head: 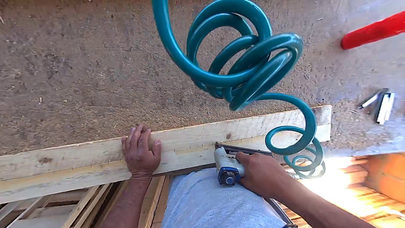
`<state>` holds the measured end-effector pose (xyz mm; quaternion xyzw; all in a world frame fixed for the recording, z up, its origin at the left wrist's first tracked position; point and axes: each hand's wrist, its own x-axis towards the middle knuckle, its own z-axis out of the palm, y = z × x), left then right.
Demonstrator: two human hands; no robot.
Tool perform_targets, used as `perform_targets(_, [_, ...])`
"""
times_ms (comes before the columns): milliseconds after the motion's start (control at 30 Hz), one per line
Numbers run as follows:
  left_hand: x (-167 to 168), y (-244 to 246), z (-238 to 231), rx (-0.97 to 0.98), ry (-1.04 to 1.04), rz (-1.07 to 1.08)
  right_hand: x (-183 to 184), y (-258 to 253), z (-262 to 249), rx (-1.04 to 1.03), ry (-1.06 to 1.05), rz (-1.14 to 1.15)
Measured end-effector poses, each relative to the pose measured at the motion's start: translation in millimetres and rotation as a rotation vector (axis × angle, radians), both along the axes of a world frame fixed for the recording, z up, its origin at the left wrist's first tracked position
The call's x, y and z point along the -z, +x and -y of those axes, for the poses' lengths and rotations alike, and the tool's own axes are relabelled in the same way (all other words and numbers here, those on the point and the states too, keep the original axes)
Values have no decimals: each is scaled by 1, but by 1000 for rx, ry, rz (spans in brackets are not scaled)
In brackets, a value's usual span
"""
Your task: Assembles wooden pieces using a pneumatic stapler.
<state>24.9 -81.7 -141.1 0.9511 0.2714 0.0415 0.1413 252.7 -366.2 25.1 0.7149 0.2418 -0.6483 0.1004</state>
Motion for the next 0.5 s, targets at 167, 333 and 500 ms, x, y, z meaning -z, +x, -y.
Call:
perform_targets(167, [2,-2,-2,-6,4,-5,-1,16,33,3,-18,39])
perform_targets(333, [1,1,-3,-5,10,-10,0,27,50,-12,-14,70])
perform_targets(500, [-8,5,3,43,56,-39,-7,27,57,14,-16,73])
